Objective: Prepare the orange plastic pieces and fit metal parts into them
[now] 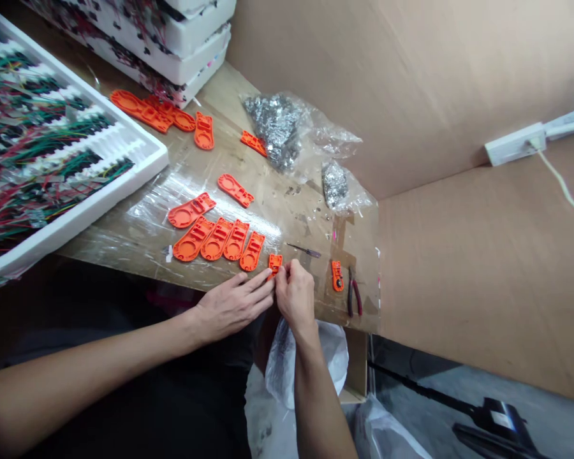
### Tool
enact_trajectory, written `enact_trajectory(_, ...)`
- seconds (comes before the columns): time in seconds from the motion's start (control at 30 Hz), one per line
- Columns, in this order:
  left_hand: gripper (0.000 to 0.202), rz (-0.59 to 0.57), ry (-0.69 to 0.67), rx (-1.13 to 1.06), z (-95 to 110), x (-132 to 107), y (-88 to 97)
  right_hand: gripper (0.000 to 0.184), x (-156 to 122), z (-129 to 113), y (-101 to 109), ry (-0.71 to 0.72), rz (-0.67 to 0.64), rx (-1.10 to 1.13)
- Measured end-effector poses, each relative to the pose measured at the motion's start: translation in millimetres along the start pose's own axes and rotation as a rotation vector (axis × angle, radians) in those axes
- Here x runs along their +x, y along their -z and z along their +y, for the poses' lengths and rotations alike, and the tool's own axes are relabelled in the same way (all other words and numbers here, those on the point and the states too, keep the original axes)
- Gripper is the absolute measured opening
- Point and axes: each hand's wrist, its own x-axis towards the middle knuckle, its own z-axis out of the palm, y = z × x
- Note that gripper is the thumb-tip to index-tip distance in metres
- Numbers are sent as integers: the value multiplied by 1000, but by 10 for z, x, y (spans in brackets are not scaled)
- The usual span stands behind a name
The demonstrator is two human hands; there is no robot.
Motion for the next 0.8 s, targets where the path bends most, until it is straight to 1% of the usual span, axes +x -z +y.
enact_trajectory(0.1,31,4,-3,10,-5,-2,14,32,71,102,103,-58,-177,229)
enact_trajectory(0.13,30,12,-3,10,-5,-3,19,34,87,132,127,-72,-212,293)
enact_trajectory(0.2,29,25,0,5,-4,-5,24,36,104,168,149,-73,-218,330)
enact_trajectory(0.33,28,23,1,1,-1,-9,19,28,100,126,125,-15,-143,170)
enact_trajectory(0.47,27,17,-12,-3,-5,-8,5,21,113,23,103,21,-114,-25)
enact_trajectory(0.6,28,-3,-24,0,-7,-3,-1,22,137,-32,106,41,-129,-158)
enact_trajectory(0.8,29,-17,-27,25,1,0,7,24,210,-47,157,58,-216,-198)
